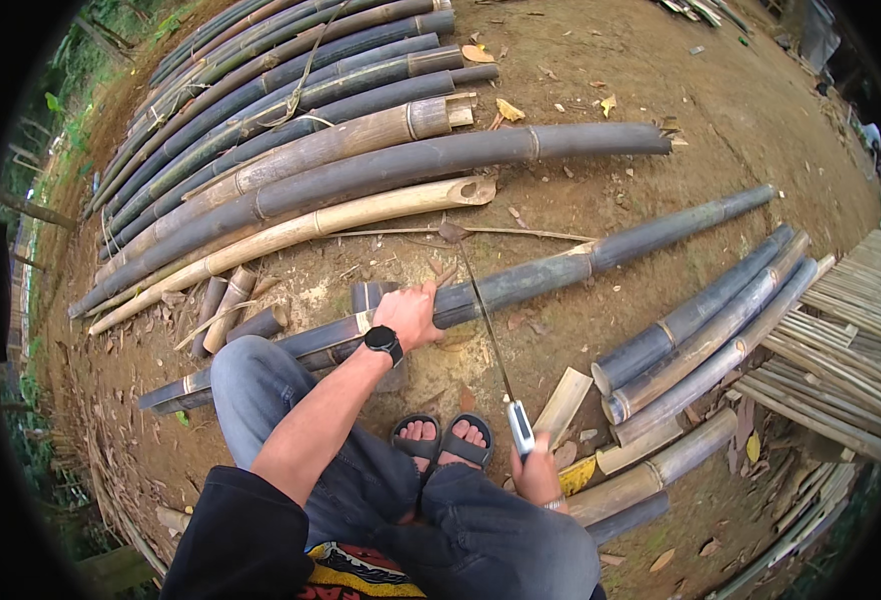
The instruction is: The person uses a hand saw to cut through a bamboo pole while sitting on the ground.
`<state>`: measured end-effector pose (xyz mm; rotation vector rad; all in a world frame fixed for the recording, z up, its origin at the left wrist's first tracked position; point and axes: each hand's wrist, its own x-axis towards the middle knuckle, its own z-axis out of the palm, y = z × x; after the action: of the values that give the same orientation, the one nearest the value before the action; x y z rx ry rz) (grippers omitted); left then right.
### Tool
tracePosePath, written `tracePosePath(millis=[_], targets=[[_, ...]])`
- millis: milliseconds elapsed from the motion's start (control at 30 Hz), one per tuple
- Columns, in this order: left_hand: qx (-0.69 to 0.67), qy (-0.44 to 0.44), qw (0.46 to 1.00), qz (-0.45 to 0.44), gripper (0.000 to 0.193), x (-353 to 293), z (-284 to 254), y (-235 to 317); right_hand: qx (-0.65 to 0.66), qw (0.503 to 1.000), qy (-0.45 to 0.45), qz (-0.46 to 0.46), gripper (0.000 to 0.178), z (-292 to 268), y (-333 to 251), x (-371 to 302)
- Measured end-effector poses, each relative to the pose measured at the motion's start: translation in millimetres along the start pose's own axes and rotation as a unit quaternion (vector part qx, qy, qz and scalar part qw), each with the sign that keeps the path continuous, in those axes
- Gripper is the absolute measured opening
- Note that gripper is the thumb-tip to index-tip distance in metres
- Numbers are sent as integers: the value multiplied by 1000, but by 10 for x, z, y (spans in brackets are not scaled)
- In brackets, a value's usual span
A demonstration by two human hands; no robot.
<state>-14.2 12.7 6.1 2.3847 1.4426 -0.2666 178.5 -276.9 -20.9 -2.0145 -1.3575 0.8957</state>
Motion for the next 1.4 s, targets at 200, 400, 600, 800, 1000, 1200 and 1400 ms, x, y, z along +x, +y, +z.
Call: tracePosePath(millis=[200,400,600,800,1000,1200,1400], targets=[[-4,9,1000,18,65,2,-28,46,-18,999,-15,31,37,61,-409,770],[-4,13,1000,14,64,-17,56,-30,17,1000,-3,2,38,28,-64,125],[-3,-2,1000,10,62,11,-7,66,-14,1000,-8,-1,35,71,-386,813],[2,4,1000,10,64,26,4,17,1,1000,-6,-23,42,-86,-34,-33],[-3,11,1000,12,63,15,38,52,0,998,-46,44,38,46,-439,899],[-4,-1,1000,-1,61,-5,8,-18,7,1000,-23,16,37,-14,-188,250],[-7,2,1000,6,62,-1,-3,43,11,998,-38,53,36,-27,-426,634]])
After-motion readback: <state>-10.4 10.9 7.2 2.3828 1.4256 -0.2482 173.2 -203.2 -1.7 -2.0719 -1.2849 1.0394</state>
